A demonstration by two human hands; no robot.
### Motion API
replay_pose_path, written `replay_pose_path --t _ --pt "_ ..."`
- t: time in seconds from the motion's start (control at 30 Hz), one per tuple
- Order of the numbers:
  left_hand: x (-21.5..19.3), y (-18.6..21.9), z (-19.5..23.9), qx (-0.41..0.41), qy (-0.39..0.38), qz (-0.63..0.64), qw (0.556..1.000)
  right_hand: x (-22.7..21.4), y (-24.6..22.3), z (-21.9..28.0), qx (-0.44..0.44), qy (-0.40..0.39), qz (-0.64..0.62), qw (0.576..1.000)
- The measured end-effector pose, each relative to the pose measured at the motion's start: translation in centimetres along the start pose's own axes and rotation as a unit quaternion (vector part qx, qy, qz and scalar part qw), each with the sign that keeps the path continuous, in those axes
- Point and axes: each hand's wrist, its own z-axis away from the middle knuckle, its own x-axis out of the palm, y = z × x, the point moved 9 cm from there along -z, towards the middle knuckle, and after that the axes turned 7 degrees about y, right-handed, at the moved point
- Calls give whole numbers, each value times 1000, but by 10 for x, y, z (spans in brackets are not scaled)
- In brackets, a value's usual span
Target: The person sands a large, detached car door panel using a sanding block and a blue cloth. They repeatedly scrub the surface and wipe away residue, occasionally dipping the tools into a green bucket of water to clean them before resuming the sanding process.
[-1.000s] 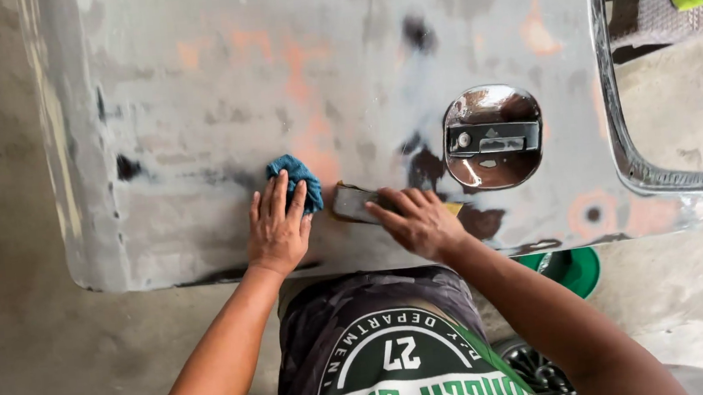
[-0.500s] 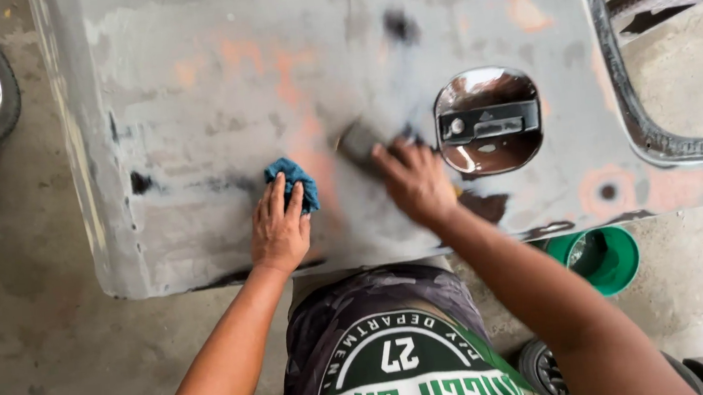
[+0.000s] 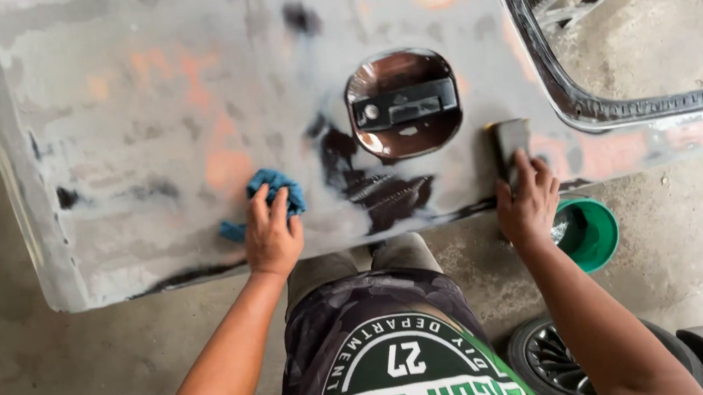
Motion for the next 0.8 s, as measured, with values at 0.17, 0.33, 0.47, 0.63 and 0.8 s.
replay_pose_path --t 0.17,0.33,0.47,0.63,0.8 --pt "17 82 -2 34 -28 35 998 -2 -50 8 19 30 -79 996" --pt "22 75 17 15 -70 8 997 21 -136 14 -174 -99 -84 976" --pt "1 39 32 -39 -66 -26 997 2 -68 -4 -124 -132 -28 983" --pt "-11 10 54 -112 -35 -35 993 -10 58 -17 39 35 -10 999" --pt "-9 4 54 -136 -38 -33 989 6 10 -13 14 49 2 999"
